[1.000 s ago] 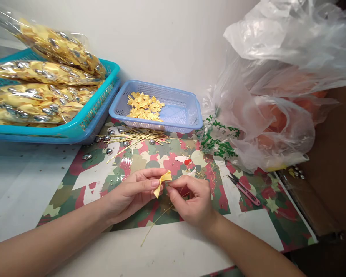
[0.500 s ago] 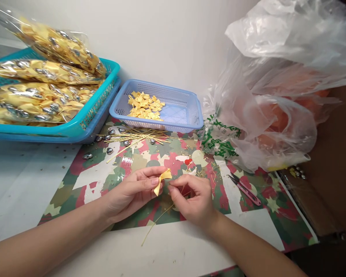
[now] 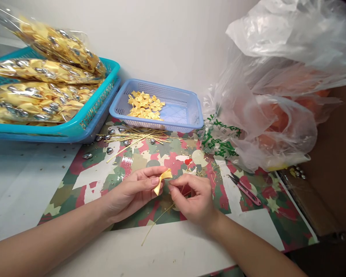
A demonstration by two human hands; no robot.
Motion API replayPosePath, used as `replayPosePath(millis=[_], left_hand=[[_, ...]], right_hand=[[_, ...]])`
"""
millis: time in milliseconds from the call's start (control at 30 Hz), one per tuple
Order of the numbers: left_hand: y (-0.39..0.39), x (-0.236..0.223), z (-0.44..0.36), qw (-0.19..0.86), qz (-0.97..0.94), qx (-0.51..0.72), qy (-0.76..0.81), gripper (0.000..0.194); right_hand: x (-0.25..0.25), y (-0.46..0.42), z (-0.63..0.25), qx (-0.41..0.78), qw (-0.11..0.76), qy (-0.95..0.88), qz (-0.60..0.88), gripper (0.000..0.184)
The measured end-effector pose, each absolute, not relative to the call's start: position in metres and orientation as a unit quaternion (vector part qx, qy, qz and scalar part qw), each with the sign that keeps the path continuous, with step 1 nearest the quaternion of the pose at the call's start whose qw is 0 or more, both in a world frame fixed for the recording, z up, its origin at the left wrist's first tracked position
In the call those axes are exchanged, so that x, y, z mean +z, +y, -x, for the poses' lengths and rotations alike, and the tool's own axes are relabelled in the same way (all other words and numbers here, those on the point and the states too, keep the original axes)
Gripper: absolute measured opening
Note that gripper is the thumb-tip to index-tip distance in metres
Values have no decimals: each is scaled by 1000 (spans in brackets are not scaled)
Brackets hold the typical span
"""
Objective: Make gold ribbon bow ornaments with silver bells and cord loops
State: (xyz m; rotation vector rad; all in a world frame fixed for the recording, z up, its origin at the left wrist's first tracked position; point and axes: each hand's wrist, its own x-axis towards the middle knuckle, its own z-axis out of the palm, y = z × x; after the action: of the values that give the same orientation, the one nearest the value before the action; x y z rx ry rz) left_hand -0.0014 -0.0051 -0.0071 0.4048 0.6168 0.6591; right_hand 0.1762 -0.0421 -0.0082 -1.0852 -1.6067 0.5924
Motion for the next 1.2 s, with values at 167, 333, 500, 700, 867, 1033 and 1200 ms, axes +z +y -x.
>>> replayPosePath(millis=[167, 333, 500, 700, 867, 1033, 1200], left_hand=[[-5, -8, 1, 879, -192, 317, 299, 30], [-5, -8, 2, 880, -195, 313, 300, 33], [-6, -8, 2, 882, -198, 312, 292, 31], [-4, -7, 1, 879, -196, 313, 302, 33], [-6, -8, 2, 879, -199, 312, 302, 33], [-6, -9, 3, 879, -201, 306, 305, 33], [-6, -7, 1, 887, -209, 297, 285, 29]], right_hand=[[-8, -42, -176, 239, 527, -676, 457, 13], [-7, -42, -177, 243, 534, -672, 452, 13], [-7, -42, -176, 243, 529, -673, 455, 13], [-8, -42, -176, 239, 529, -673, 458, 13], [-8, -43, -176, 243, 533, -671, 455, 13], [-9, -43, -176, 248, 533, -675, 446, 14], [-7, -41, -178, 257, 536, -679, 431, 15]])
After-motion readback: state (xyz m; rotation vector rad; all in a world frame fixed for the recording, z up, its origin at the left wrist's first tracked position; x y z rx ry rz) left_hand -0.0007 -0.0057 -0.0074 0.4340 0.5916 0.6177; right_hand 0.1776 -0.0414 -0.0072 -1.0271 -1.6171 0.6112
